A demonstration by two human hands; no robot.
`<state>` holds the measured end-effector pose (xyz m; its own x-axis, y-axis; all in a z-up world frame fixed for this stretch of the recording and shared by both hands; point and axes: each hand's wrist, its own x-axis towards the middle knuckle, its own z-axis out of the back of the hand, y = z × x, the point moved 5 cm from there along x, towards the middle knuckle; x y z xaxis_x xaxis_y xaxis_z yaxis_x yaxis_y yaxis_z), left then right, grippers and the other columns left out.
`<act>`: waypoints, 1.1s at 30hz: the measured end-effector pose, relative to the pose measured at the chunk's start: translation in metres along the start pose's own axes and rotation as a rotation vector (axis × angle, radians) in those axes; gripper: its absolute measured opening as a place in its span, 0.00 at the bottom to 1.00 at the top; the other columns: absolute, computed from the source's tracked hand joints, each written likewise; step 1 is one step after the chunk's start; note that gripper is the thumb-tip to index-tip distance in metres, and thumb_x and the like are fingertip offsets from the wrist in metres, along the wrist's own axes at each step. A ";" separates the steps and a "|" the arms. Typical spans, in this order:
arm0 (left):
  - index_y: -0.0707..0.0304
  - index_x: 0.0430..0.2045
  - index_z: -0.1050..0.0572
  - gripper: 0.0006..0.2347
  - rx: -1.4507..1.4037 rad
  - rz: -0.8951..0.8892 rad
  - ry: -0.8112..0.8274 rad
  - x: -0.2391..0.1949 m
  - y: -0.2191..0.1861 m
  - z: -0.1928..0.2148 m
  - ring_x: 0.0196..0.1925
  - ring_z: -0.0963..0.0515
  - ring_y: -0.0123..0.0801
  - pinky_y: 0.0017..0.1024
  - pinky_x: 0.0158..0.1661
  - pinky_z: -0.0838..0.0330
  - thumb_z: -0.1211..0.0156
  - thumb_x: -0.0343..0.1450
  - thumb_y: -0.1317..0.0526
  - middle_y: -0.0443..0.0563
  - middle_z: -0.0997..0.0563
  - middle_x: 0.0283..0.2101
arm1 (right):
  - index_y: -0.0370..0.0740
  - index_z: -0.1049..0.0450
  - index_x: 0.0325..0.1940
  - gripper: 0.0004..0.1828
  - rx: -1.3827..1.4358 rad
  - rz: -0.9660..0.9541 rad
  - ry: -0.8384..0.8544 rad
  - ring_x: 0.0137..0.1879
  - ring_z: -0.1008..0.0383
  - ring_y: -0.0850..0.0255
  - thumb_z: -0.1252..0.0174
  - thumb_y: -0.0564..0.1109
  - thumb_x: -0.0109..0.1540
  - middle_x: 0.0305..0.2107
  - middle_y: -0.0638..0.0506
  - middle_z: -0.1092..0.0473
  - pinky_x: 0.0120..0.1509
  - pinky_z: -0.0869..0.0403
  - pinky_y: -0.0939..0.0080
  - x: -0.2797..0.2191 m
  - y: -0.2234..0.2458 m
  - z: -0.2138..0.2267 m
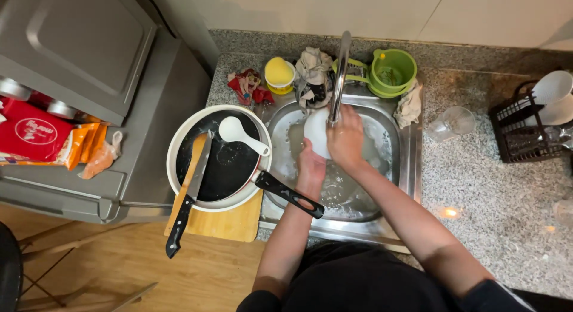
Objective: The person washes various kitchen items in a sink under running water. They clean a glass, a white bowl, a ladle, a knife, a wooden spatula, a frying pan, and several plates, placing each item aside after rinsing.
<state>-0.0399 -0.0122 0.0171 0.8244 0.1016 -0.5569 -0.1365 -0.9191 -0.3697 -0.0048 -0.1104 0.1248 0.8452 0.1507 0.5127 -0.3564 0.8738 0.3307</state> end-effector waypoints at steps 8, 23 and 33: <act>0.54 0.52 0.29 0.15 0.164 -0.033 -0.034 0.029 0.004 0.025 0.57 0.22 0.41 0.44 0.62 0.30 0.52 0.79 0.48 0.58 0.22 0.59 | 0.49 0.19 0.47 0.24 0.054 -0.057 0.294 0.54 0.22 0.42 0.49 0.66 0.64 0.41 0.44 0.21 0.66 0.37 0.30 0.024 -0.005 -0.026; 0.53 0.65 0.37 0.25 0.448 -0.473 -0.245 -0.028 -0.002 -0.033 0.69 0.35 0.45 0.42 0.68 0.41 0.48 0.76 0.43 0.59 0.37 0.66 | 0.38 0.29 0.50 0.11 1.636 -1.287 -0.040 0.51 0.22 0.58 0.47 0.48 0.70 0.42 0.52 0.27 0.68 0.29 0.50 -0.021 -0.058 -0.031; 0.44 0.60 0.28 0.18 1.594 -1.350 0.056 -0.090 -0.010 -0.105 0.69 0.35 0.53 0.59 0.63 0.42 0.52 0.76 0.46 0.58 0.28 0.59 | 0.44 0.31 0.49 0.10 1.375 -1.267 -0.032 0.32 0.27 0.67 0.51 0.51 0.72 0.30 0.58 0.32 0.40 0.20 0.67 -0.052 -0.096 -0.034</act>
